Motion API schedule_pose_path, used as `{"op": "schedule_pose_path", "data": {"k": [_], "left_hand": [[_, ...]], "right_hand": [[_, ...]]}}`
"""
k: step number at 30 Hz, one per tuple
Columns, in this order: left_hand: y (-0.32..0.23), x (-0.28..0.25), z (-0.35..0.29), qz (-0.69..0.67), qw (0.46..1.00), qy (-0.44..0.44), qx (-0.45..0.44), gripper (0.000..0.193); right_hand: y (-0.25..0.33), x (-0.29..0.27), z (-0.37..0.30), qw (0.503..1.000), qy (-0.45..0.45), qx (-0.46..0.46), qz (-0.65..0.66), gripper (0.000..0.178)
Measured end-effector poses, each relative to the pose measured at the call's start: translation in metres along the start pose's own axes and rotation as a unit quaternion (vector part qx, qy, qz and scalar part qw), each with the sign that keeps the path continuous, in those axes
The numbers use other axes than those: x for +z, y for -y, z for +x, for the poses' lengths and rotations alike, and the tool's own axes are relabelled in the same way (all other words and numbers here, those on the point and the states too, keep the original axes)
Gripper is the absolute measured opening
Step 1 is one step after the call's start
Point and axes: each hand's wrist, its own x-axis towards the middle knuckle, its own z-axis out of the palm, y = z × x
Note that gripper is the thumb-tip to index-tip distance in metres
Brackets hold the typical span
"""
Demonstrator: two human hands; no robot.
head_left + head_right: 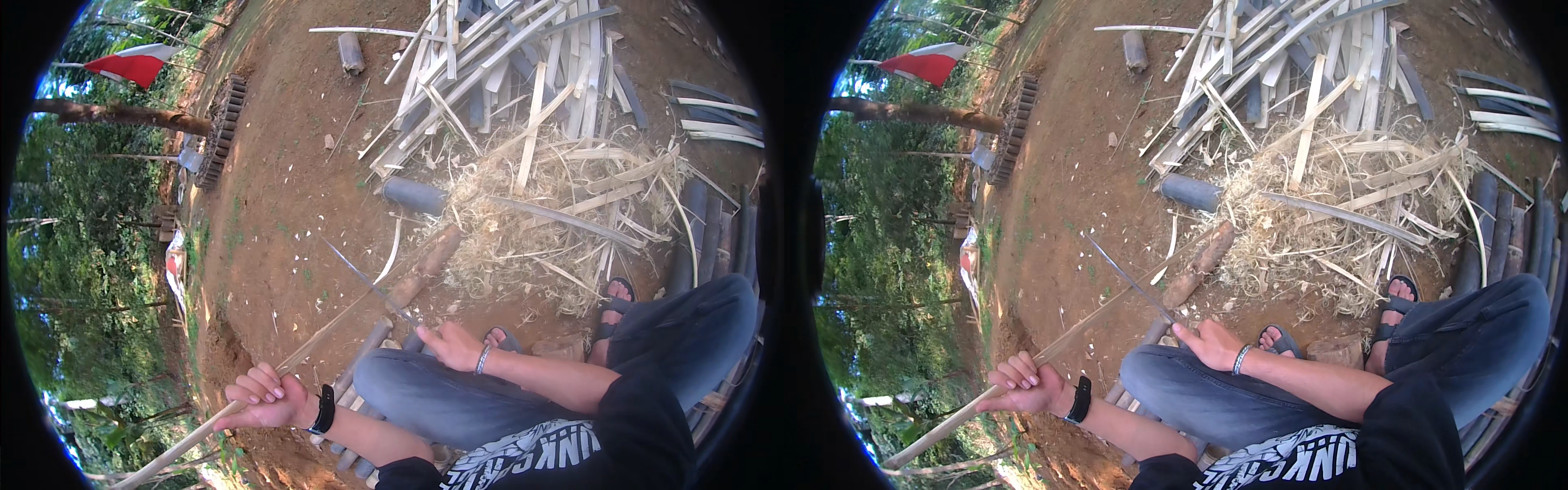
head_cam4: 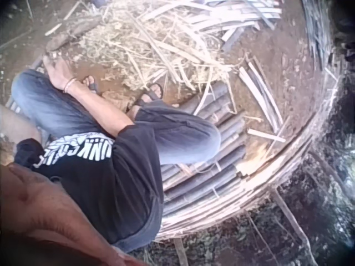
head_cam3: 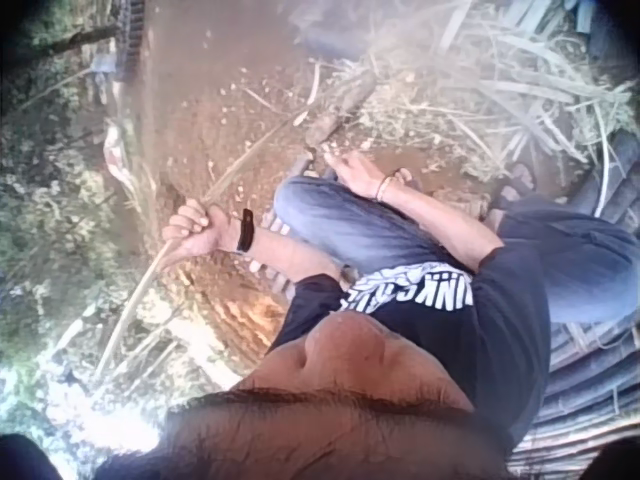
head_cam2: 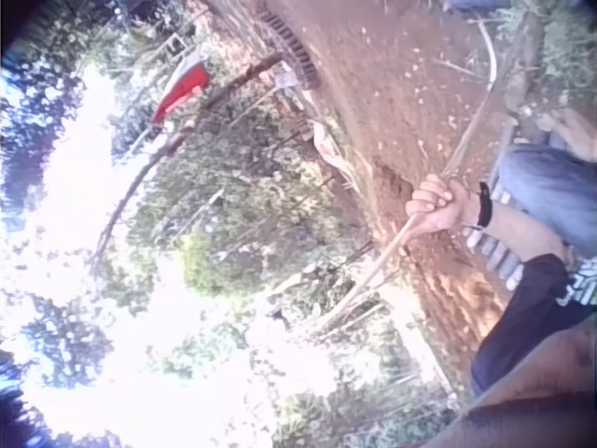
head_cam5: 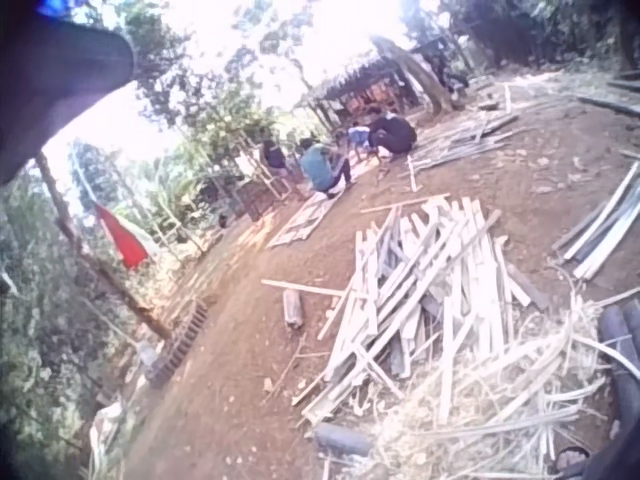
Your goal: The person uses a large blade to shave and thin a long piece of wood, removing thin strips of material while holding the wood against a log.
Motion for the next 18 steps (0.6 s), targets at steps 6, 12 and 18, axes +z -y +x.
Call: {"op": "schedule_pose_path", "data": {"k": [6, 12, 18], "left_hand": [[0.002, 0.002, -0.006, 0.039, 0.990, -0.134, -0.015, 0.067], [0.011, 0.001, -0.006, 0.038, 0.994, -0.100, -0.008, 0.066], [0.021, 0.025, -0.014, 0.134, 0.968, -0.204, 0.063, 0.060]], "right_hand": [[-0.005, -0.002, -0.008, 1.000, 0.009, 0.001, 0.002, 0.083], [-0.003, -0.009, -0.008, 1.000, 0.014, 0.004, 0.012, 0.080], [-0.041, -0.013, 0.005, 0.999, -0.003, -0.010, -0.034, 0.080]]}}
